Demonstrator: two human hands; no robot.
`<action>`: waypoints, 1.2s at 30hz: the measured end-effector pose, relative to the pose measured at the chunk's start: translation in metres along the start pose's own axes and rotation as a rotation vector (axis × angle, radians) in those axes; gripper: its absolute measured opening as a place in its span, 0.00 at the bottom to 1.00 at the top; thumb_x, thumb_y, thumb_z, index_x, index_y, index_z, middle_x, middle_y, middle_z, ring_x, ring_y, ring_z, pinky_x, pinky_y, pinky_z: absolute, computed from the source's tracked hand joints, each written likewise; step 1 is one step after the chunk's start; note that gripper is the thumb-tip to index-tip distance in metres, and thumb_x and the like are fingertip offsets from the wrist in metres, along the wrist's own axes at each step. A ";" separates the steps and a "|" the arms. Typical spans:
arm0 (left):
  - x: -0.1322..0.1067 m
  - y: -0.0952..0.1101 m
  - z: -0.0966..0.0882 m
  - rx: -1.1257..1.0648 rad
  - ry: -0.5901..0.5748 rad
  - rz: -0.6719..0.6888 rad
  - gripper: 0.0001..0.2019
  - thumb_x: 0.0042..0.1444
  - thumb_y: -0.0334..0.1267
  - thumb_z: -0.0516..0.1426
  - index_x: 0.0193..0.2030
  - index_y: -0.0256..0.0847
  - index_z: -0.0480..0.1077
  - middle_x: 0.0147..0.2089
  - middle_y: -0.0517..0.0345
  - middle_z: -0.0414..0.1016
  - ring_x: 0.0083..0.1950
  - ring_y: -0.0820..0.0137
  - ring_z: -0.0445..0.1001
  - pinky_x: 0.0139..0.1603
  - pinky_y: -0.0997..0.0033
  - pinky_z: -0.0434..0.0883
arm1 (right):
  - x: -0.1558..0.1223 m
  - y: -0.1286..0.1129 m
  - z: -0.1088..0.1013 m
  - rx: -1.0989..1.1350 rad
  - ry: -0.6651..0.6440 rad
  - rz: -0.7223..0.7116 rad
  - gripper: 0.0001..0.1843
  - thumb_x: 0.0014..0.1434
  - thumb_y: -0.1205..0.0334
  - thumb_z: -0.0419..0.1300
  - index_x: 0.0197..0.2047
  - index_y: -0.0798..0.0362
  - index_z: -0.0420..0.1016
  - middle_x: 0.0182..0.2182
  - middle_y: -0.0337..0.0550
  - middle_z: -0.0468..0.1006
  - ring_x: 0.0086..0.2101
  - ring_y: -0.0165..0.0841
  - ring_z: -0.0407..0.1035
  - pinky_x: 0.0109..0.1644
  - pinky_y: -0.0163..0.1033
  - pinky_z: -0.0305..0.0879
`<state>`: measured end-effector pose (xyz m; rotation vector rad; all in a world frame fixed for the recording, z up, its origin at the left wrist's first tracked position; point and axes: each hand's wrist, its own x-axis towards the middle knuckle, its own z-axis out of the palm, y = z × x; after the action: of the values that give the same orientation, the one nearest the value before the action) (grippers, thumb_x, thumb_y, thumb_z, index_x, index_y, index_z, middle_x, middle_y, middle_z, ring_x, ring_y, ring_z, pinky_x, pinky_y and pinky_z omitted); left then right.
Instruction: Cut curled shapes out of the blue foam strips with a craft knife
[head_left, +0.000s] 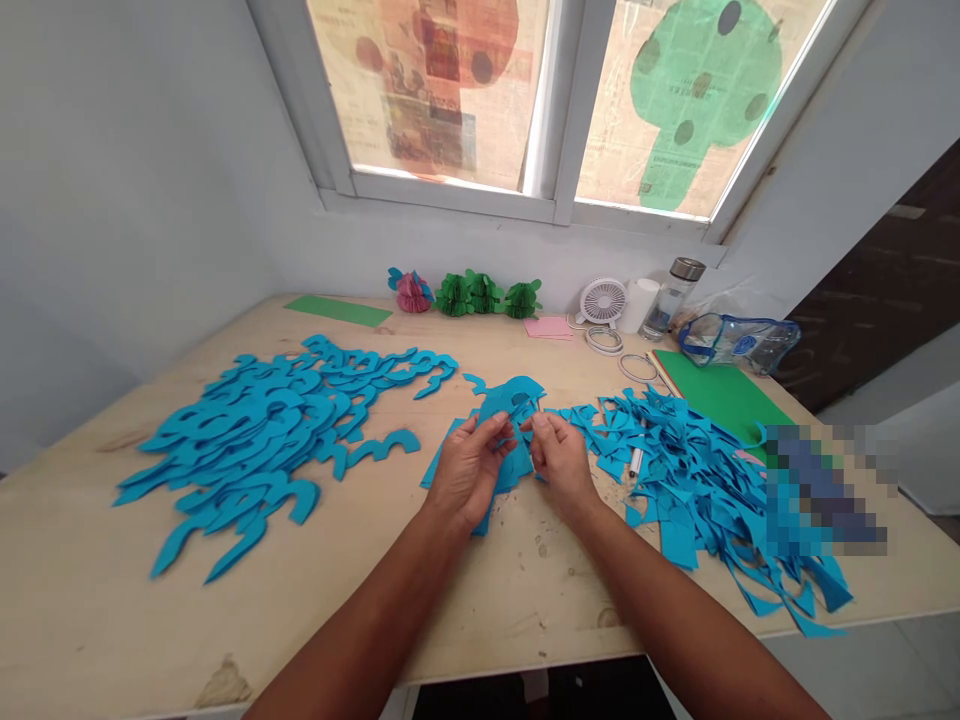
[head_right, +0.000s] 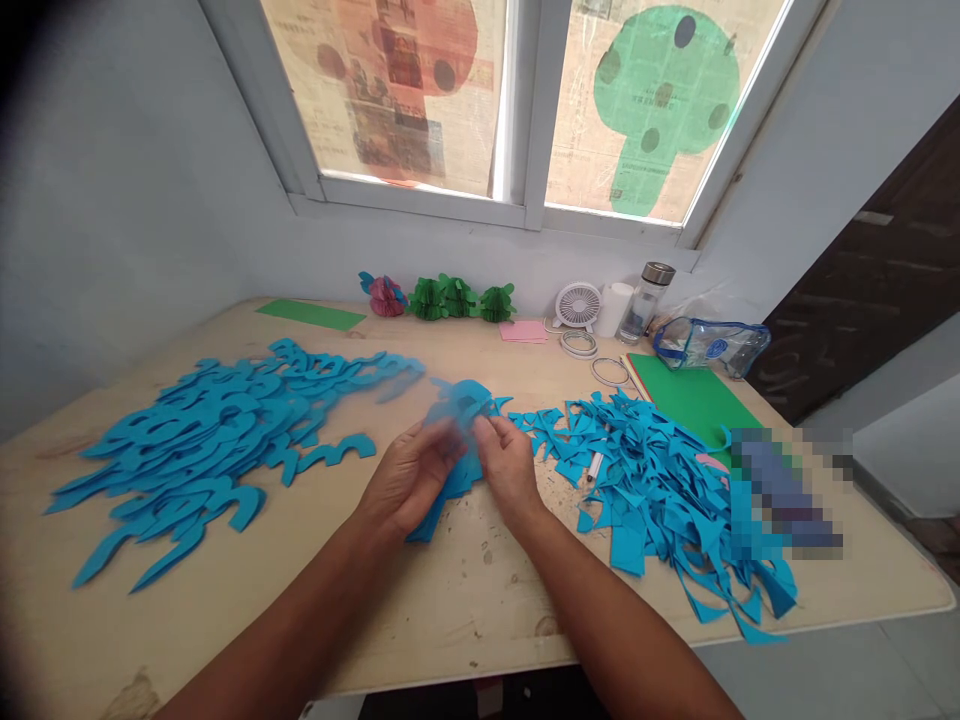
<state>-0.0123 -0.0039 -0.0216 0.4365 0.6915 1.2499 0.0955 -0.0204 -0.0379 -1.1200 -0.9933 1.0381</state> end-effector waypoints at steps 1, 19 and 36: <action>-0.001 -0.001 0.000 0.004 -0.008 -0.009 0.11 0.35 0.29 0.67 0.25 0.36 0.69 0.29 0.60 0.75 0.30 0.74 0.71 0.34 0.73 0.69 | 0.001 0.000 -0.001 0.010 0.021 -0.011 0.18 0.52 0.46 0.59 0.29 0.54 0.70 0.13 0.28 0.54 0.15 0.24 0.45 0.17 0.32 0.42; -0.005 0.006 0.001 0.227 -0.058 -0.035 0.10 0.35 0.35 0.68 0.25 0.36 0.74 0.26 0.58 0.73 0.27 0.74 0.69 0.29 0.74 0.68 | 0.002 -0.002 -0.005 0.065 -0.007 0.034 0.15 0.46 0.53 0.64 0.24 0.52 0.64 0.15 0.27 0.51 0.15 0.22 0.43 0.18 0.33 0.39; 0.002 0.006 -0.003 0.133 0.040 0.032 0.12 0.32 0.35 0.69 0.26 0.36 0.75 0.26 0.60 0.73 0.26 0.75 0.68 0.28 0.75 0.67 | 0.012 0.000 -0.014 0.377 0.197 0.238 0.20 0.43 0.50 0.67 0.26 0.51 0.61 0.11 0.24 0.55 0.11 0.20 0.44 0.13 0.30 0.38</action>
<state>-0.0186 -0.0007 -0.0203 0.5350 0.8075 1.2500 0.1115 -0.0114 -0.0390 -1.0161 -0.4883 1.2193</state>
